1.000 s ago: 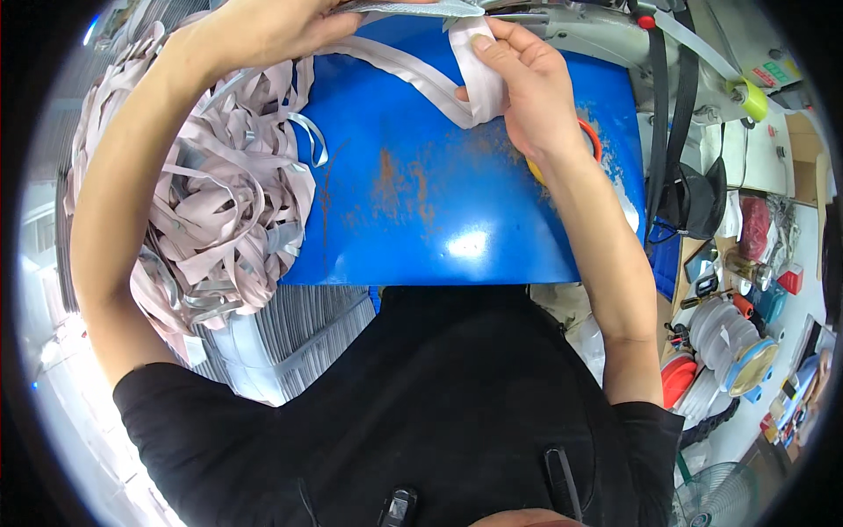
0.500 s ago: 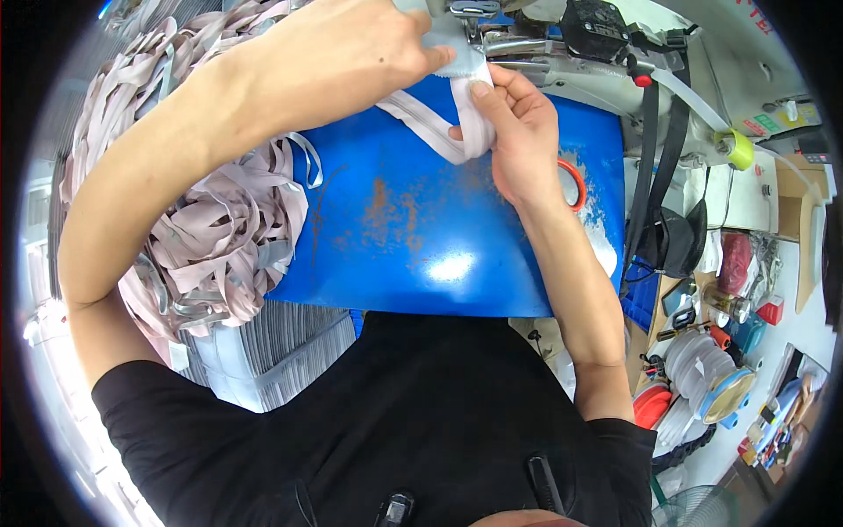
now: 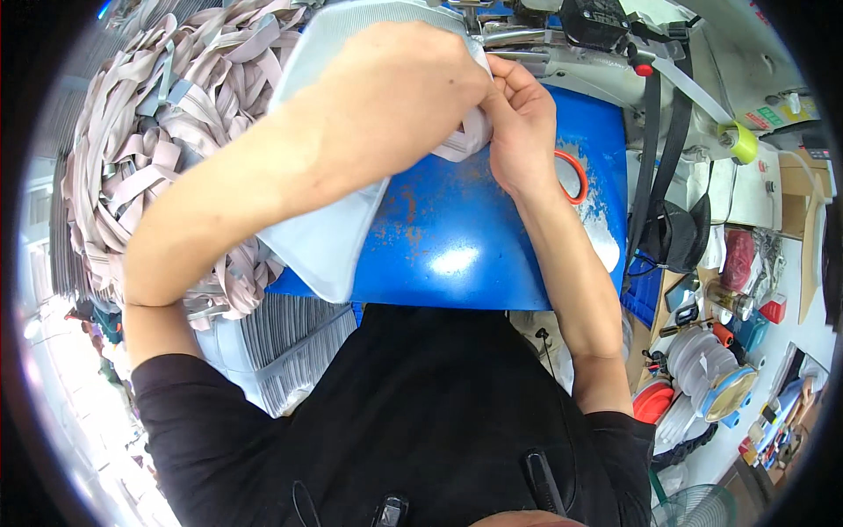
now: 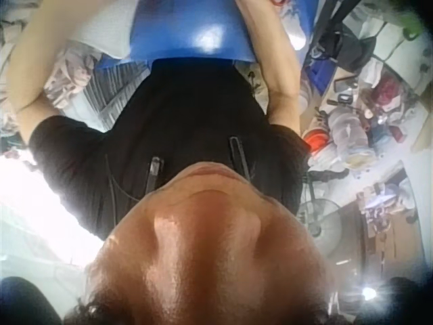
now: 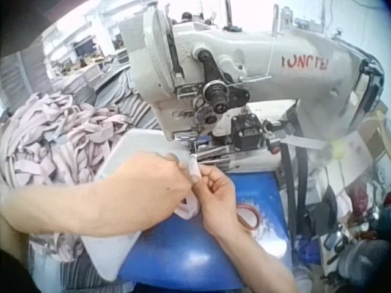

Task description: The person is sewing the edges of light blue fabric masks using a sewing machine. They repeatedly pick up a mask, align the edges, and feed it through the machine to stitch the perimeter. After sewing, they use scissors to trim excess thread and place the finished mask on a stack.

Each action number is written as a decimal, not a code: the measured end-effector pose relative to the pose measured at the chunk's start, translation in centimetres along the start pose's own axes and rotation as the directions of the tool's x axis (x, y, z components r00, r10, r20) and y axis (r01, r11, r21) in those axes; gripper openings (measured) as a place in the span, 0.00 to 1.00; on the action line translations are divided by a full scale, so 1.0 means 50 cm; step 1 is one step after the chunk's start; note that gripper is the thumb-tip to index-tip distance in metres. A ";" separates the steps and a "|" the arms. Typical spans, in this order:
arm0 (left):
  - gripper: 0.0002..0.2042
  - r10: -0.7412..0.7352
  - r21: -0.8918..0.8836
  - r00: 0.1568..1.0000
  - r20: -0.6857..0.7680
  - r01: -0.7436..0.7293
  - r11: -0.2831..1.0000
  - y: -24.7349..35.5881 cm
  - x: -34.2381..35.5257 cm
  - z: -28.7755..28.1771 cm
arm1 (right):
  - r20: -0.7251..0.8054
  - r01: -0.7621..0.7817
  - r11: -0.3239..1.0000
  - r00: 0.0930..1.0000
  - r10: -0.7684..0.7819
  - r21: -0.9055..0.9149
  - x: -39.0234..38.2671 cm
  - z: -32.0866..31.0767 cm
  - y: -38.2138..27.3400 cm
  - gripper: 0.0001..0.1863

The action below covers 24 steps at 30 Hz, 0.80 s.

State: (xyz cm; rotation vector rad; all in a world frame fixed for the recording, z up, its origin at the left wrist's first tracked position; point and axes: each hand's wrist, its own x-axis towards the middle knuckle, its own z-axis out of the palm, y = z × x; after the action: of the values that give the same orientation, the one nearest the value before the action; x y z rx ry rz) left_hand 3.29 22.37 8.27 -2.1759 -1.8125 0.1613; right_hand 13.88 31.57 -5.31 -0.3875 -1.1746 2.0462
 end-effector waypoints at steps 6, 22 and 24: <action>0.11 -0.222 -0.112 0.968 -0.120 0.209 0.972 0.063 0.032 0.036 | -0.023 0.028 0.998 0.999 -0.029 -0.054 -0.003 -0.010 0.022 0.14; 0.37 -0.125 -0.182 0.989 0.077 0.138 0.974 0.185 -0.234 0.008 | 0.012 -0.114 0.989 0.994 0.113 0.090 -0.116 -0.014 -0.026 0.18; 0.36 -0.088 -0.141 0.995 0.040 0.093 0.986 0.157 -0.220 -0.007 | 0.036 -0.111 0.988 0.994 0.108 0.105 -0.131 -0.019 -0.029 0.18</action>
State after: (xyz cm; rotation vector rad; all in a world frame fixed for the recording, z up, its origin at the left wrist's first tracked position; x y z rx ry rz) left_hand 8.62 10.39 5.05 -2.1914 -1.9944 0.0491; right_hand 19.53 27.88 -5.23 -0.3771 -1.0770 2.2064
